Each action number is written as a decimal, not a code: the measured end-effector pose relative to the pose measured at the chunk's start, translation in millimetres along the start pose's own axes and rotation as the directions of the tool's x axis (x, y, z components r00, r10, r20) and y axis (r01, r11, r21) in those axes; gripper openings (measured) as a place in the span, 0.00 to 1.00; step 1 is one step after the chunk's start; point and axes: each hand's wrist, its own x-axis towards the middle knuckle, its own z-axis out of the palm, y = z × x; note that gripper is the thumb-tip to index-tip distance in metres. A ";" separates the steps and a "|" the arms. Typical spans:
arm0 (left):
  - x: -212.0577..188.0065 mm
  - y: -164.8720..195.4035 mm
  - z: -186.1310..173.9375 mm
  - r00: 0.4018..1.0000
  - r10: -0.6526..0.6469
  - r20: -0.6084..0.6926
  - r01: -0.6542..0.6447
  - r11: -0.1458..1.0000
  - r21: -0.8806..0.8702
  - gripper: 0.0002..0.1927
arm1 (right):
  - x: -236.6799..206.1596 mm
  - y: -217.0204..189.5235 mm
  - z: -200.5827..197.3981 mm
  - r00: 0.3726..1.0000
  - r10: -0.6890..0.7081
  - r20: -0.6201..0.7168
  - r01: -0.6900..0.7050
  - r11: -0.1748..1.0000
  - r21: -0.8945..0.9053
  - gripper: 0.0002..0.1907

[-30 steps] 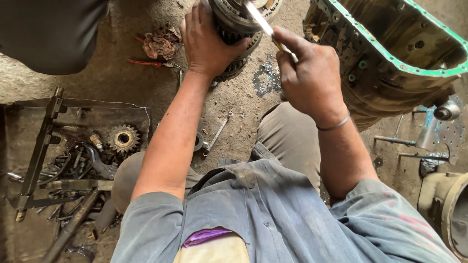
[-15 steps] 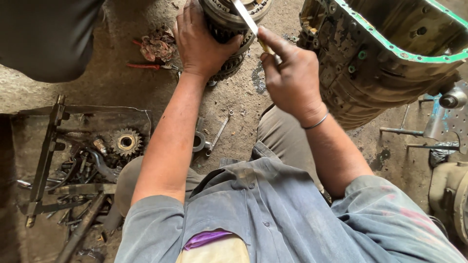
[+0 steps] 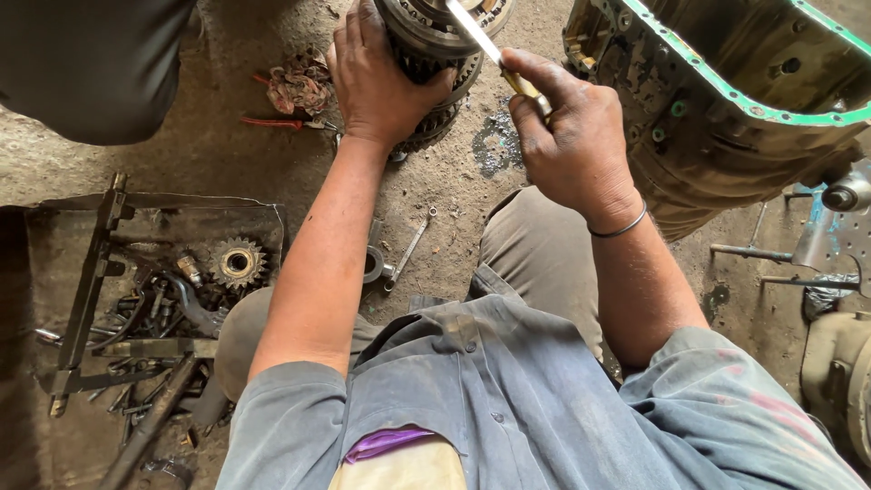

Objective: The person opens a yellow toolbox and selects a screwdriver. They then walk to a mechanical component on the floor and use the screwdriver to pry at a part of the component while another person assists with a hammer.

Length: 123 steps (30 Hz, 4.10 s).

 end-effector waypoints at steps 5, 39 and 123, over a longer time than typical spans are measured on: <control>0.5 -1.6 -1.0 1.000 -0.009 -0.004 0.009 1.000 -0.005 0.66 | -0.3 1.6 3.0 1.000 -0.024 -0.011 0.024 0.999 -0.030 0.19; -4.5 -8.2 0.4 0.998 0.023 -0.059 -0.022 1.000 0.014 0.61 | 4.0 7.1 2.5 0.998 -0.064 0.009 0.065 0.997 -0.048 0.17; -3.1 -2.8 1.1 0.997 0.019 -0.070 -0.019 1.000 -0.001 0.57 | 7.9 23.8 9.9 0.997 0.042 0.068 -0.056 0.974 0.221 0.14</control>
